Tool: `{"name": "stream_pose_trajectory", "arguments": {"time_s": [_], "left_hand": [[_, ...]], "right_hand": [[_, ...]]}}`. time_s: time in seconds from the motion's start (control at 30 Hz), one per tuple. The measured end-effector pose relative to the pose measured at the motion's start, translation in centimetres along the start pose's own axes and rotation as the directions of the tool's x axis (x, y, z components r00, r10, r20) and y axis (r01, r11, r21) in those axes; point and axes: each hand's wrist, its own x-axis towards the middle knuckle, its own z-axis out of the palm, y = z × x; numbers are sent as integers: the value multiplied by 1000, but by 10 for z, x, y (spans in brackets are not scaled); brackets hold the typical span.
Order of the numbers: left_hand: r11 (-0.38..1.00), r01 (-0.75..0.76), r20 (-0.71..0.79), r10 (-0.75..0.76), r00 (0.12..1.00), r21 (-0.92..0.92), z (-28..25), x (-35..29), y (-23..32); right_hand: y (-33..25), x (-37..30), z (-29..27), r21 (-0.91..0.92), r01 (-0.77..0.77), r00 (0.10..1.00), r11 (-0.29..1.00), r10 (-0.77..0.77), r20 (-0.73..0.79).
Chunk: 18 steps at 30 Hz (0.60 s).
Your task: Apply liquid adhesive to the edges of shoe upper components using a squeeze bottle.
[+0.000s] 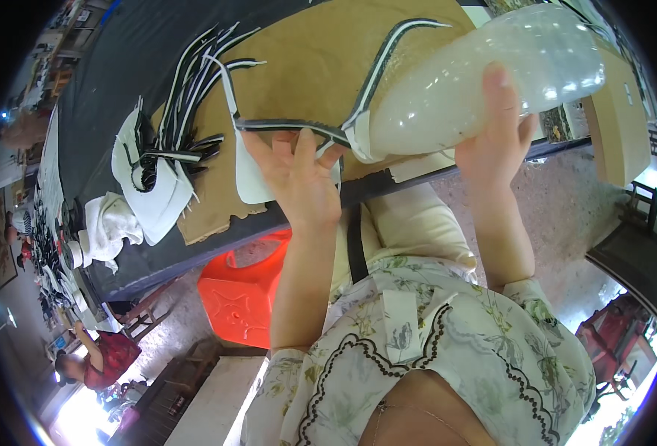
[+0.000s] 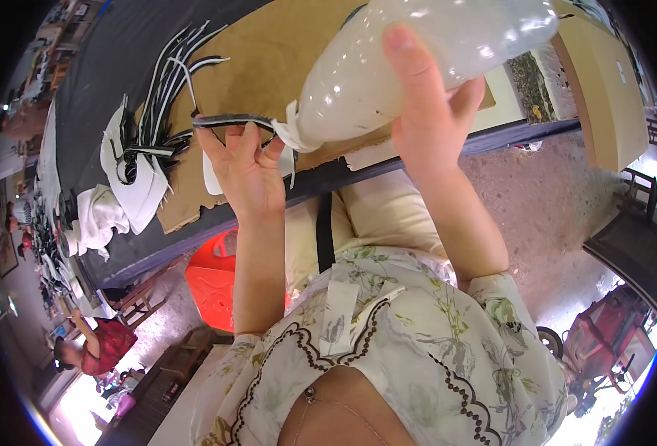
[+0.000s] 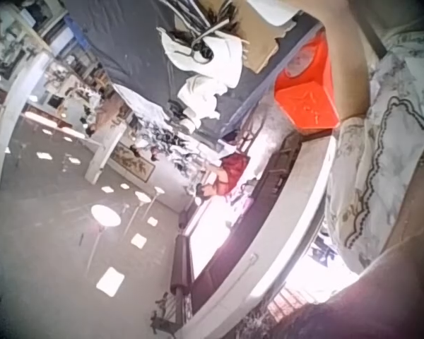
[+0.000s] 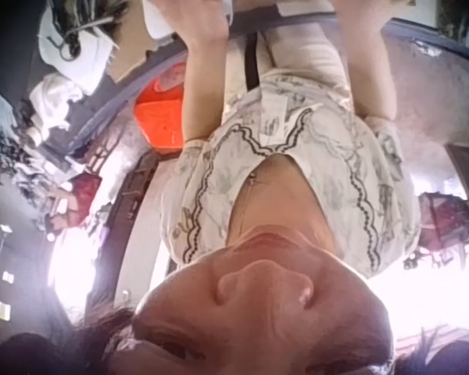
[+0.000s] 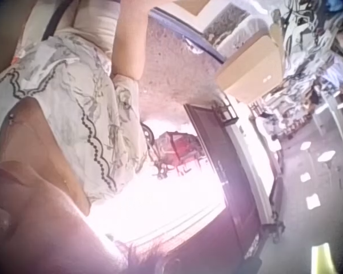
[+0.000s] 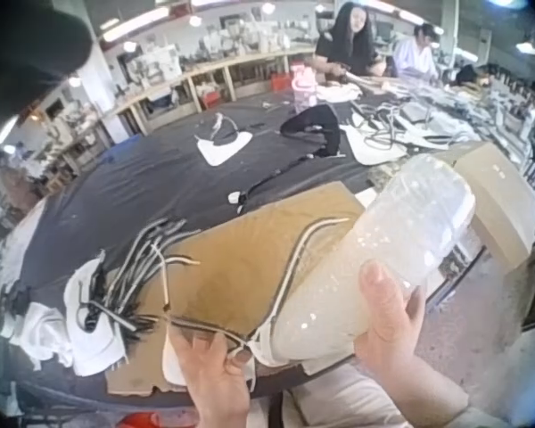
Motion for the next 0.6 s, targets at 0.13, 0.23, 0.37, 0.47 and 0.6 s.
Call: {"name": "stream_pose_trajectory", "arguments": {"time_s": [0.13,0.23,0.37,0.47,0.6], "left_hand": [[999,32,-41,-33,999,-30,-10,3,0],[1000,20,-32,-20,999,-16,-2,3,-2],[999,12,-27,-13,1000,-41,-2,4,-3],[999,11,-15,-12,1000,-41,-2,7,3],[834,307,80,-382,921,458,-26,7,29]], "right_hand": [[15,2,-24,-219,197,980,955,-191,51],[-7,8,-30,260,-85,995,962,98,-36],[14,-4,-47,-211,172,985,962,-173,17],[9,-8,-32,-287,231,946,930,-146,288],[-5,27,-67,7,-88,980,996,88,-176]]}}
